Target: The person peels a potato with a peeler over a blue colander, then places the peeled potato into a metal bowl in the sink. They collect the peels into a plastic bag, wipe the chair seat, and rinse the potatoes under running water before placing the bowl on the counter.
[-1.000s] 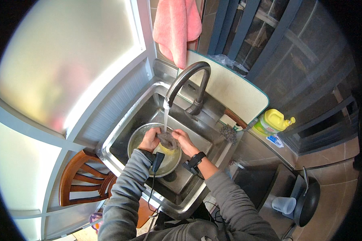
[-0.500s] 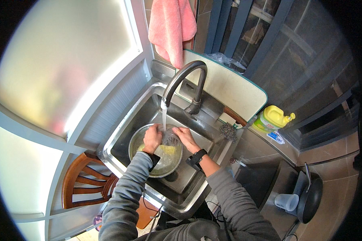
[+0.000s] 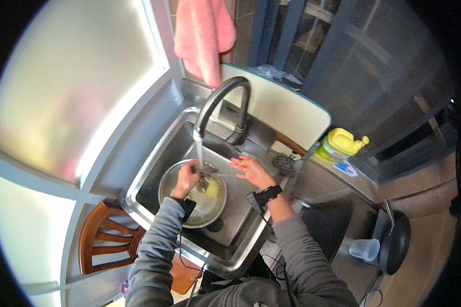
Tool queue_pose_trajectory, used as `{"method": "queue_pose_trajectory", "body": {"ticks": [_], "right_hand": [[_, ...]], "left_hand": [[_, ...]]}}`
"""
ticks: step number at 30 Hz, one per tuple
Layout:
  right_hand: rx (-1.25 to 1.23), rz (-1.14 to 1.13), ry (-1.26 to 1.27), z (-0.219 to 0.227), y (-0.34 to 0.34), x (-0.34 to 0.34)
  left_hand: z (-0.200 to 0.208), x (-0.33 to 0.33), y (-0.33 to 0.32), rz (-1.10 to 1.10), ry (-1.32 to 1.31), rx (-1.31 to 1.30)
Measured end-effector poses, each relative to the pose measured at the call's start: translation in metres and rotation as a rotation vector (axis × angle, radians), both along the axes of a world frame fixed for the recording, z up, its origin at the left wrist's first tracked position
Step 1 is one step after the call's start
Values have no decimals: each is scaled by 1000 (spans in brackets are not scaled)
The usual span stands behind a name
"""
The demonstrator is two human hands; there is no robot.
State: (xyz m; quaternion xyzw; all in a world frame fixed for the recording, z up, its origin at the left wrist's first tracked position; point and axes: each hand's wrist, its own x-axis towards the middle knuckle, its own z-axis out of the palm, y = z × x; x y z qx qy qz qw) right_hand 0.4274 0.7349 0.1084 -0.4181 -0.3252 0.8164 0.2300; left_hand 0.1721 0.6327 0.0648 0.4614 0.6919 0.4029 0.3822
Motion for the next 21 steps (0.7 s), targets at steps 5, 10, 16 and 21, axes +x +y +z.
{"method": "queue_pose_trajectory", "body": {"ticks": [5, 10, 16, 21], "right_hand": [[64, 83, 430, 19, 29, 21], [657, 78, 111, -5, 41, 13], [931, 190, -143, -45, -73, -58], [1141, -217, -110, -79, -130, -107]], "left_hand": [[1, -15, -21, -58, 354, 123], [2, -36, -41, -75, 204, 258], [72, -9, -68, -239, -31, 219], [112, 8, -84, -210, -351, 221]]}}
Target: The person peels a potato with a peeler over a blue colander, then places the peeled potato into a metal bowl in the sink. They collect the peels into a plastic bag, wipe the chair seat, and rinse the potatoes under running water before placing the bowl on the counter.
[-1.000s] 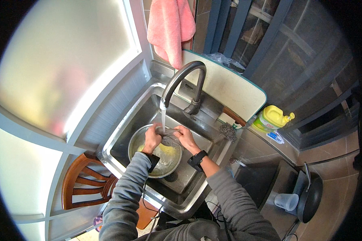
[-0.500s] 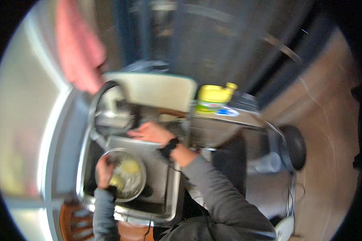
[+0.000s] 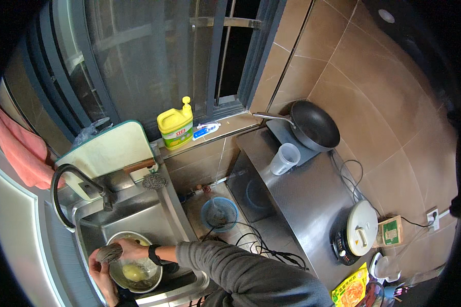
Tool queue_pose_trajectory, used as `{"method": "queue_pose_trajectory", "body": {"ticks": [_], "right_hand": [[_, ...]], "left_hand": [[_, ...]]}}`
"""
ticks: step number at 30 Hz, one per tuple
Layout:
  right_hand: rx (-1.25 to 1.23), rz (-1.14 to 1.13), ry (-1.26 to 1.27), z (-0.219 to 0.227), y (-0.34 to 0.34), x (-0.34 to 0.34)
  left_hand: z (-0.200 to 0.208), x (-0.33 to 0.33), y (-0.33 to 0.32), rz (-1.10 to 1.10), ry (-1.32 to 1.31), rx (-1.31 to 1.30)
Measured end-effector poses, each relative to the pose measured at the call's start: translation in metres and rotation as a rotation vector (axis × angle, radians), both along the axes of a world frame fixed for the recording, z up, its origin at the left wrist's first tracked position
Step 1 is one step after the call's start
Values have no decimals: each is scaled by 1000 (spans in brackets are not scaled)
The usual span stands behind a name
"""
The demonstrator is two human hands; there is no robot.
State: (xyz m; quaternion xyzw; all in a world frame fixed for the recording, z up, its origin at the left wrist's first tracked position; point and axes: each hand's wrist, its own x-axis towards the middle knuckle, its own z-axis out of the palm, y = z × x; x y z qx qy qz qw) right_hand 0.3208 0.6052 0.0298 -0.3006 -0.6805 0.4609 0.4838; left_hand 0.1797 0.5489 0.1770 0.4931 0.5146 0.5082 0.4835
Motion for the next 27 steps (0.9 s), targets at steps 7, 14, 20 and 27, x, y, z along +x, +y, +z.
{"method": "queue_pose_trajectory", "body": {"ticks": [7, 14, 20, 27], "right_hand": [[-352, 48, 78, 46, 39, 8], [-431, 313, -6, 94, 0, 34], [-781, 688, 196, 92, 28, 41], [729, 187, -779, 151, 18, 95]], "left_hand": [[-51, -33, -21, -134, 364, -16], [-21, 41, -22, -125, -95, 22], [7, 29, -20, -150, -399, -430], [27, 32, 7, -457, -632, -841]]}}
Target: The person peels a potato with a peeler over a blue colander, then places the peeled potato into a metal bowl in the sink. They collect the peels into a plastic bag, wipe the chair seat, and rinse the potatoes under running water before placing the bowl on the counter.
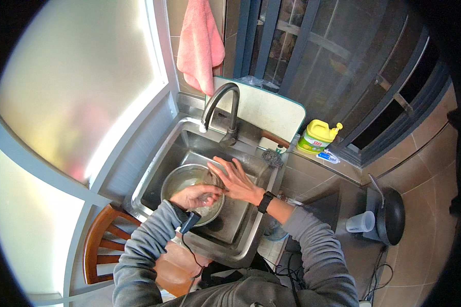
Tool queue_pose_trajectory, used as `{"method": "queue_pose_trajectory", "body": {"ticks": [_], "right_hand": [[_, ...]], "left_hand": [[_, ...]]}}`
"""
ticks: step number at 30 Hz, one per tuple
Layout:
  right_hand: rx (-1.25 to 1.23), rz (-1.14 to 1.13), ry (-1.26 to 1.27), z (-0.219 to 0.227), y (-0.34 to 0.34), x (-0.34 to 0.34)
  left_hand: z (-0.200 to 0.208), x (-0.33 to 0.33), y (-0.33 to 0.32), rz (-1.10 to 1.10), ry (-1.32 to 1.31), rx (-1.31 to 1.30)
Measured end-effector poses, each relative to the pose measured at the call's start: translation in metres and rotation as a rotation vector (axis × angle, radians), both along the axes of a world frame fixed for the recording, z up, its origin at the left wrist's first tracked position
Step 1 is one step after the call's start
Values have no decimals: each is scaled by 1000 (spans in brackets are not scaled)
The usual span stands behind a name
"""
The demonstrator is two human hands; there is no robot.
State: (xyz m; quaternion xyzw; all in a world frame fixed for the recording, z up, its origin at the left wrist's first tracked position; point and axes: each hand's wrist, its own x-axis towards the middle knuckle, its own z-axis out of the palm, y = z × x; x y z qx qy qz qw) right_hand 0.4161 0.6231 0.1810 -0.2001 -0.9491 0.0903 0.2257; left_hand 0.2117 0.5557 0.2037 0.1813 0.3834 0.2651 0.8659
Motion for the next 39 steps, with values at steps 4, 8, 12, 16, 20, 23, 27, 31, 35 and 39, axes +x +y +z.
{"method": "queue_pose_trajectory", "body": {"ticks": [4, 8, 12, 16, 20, 23, 27, 31, 35, 39], "right_hand": [[297, 147, 134, 16, 3, 27], [186, 155, 82, 0, 15, 38], [93, -5, -31, -24, 15, 40], [-11, -149, -111, -36, 11, 41], [-101, -253, -240, -43, 13, 45], [-157, -295, -207, -49, 16, 47], [-327, -346, -305, -54, 23, 47], [-588, -304, -482, -48, 34, 48], [-895, -198, -613, -37, 43, 54], [-1249, -161, -521, -41, 41, 57]], "left_hand": [[-8, 40, 15, -187, -228, -172], [-19, 66, 26, -214, 301, 190], [-29, 75, 37, -177, 574, 523], [-47, 85, 53, -461, 1103, 814], [-69, 98, 60, -459, 1351, 1011], [-79, 103, 60, -368, 1420, 1044], [-80, 104, 61, -422, 1465, 1008], [-76, 105, 57, -454, 1453, 1113], [-75, 107, 44, -485, 1493, 1168], [-75, 106, 37, -506, 1513, 1206]]}}
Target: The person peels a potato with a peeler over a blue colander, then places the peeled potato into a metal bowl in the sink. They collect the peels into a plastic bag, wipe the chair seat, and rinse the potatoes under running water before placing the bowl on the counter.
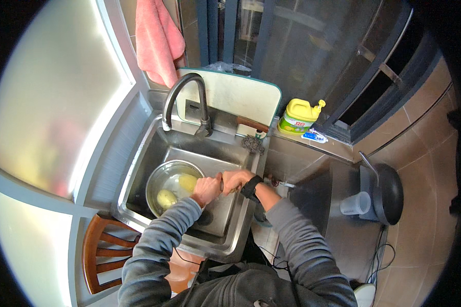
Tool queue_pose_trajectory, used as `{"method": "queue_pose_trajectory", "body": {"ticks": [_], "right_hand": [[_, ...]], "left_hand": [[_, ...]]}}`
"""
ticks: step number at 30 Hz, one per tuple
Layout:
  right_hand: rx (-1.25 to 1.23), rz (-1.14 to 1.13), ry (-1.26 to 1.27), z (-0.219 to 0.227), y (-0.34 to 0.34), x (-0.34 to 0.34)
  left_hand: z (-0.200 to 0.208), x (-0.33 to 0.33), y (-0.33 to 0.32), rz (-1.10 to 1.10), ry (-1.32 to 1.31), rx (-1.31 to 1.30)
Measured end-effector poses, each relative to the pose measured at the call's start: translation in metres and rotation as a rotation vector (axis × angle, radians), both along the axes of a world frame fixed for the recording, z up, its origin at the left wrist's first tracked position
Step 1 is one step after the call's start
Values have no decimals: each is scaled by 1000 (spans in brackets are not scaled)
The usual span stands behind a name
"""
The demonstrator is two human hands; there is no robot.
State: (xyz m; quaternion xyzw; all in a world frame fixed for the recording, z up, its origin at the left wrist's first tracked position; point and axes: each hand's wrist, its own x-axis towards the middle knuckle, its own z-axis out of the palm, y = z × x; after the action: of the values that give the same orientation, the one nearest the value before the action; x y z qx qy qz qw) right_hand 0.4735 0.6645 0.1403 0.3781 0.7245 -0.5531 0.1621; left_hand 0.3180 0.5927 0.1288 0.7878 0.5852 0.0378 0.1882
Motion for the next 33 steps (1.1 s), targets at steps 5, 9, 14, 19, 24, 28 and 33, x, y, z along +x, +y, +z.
{"method": "queue_pose_trajectory", "body": {"ticks": [5, 9, 14, 19, 24, 28, 33], "right_hand": [[9, -138, -1, -26, -4, 17], [480, -304, -161, -38, 14, 62], [957, -562, 168, -37, 43, 105], [1295, -411, -280, -49, 43, 100], [1316, -536, -218, -57, 37, 95], [1376, -546, -135, -42, 26, 95], [1221, -478, 177, -31, 4, 47]], "left_hand": [[-14, -31, -21, 106, -61, 177], [-42, -121, -44, 230, -79, 116], [-80, -210, -85, 631, -467, -92], [-108, -246, -119, 810, -290, -81], [-130, -262, -128, 916, -248, -83], [-140, -264, -125, 897, -259, -90], [-158, -278, -105, 998, -197, -326]]}}
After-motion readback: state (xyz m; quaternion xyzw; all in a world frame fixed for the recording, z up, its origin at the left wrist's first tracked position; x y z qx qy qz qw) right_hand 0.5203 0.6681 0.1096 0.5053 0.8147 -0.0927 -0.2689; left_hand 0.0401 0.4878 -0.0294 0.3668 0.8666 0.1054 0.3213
